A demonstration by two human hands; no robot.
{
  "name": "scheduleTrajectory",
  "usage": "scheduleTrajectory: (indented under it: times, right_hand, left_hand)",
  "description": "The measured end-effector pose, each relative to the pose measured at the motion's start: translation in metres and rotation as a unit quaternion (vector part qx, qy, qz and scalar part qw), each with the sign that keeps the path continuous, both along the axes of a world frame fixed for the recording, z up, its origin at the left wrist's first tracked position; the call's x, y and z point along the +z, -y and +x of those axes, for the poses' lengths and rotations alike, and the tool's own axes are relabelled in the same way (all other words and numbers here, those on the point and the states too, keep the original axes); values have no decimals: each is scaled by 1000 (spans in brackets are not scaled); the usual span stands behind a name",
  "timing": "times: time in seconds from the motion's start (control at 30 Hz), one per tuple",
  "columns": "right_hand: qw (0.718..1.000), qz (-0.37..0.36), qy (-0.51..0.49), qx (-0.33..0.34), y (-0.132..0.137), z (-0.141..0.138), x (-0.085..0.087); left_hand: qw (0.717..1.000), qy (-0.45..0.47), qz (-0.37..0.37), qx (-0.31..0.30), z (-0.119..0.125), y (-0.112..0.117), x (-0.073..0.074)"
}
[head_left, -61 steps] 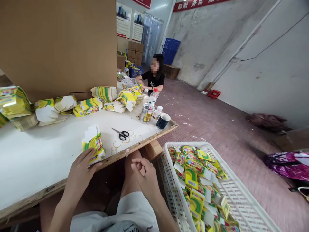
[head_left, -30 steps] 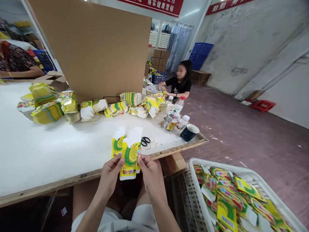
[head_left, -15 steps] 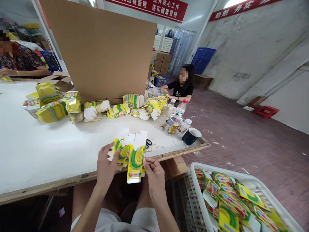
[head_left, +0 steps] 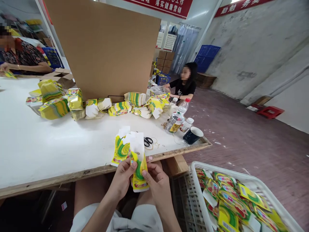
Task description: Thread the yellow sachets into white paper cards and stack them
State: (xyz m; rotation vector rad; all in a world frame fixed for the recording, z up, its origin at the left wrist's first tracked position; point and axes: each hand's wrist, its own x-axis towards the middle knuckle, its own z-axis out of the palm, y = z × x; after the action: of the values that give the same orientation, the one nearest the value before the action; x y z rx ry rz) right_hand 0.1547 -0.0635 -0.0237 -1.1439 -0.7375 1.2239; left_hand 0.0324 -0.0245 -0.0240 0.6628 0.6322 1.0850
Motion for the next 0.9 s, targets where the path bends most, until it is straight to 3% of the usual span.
scheduleTrajectory:
  times: [0.1,0.2,0.27,0.37,0.5,0.6,0.77,0.9]
  right_hand:
    - [998,-5,55,-19,4,2,-2]
    - [990,22,127,-54,7,9,-3]
    - [986,63,148,-53,8,18,-1]
    - [982,113,150,2,11,33,7]
    - [975,112,168,87,17,52,14]
    - [970,108,191,105,20,60,17]
    - [962,135,232,48,18,59,20]
    - [966,121,219,-68,17,62,18]
  left_hand:
    - [995,-87,33,45,7,4,-4]
    - [983,-156,87,44,6,9,-2]
    - [979,-169,117,11,2,12,2]
    - [972,-170,148,-73,-5,14,9]
    - [971,-109,141,-158,-9,16,14]
    - [971,-57,117,-201,-9,19,14]
    - [974,-53,102,-198,-3,23,10]
    - [972,-111,120,-167,2,21,8]
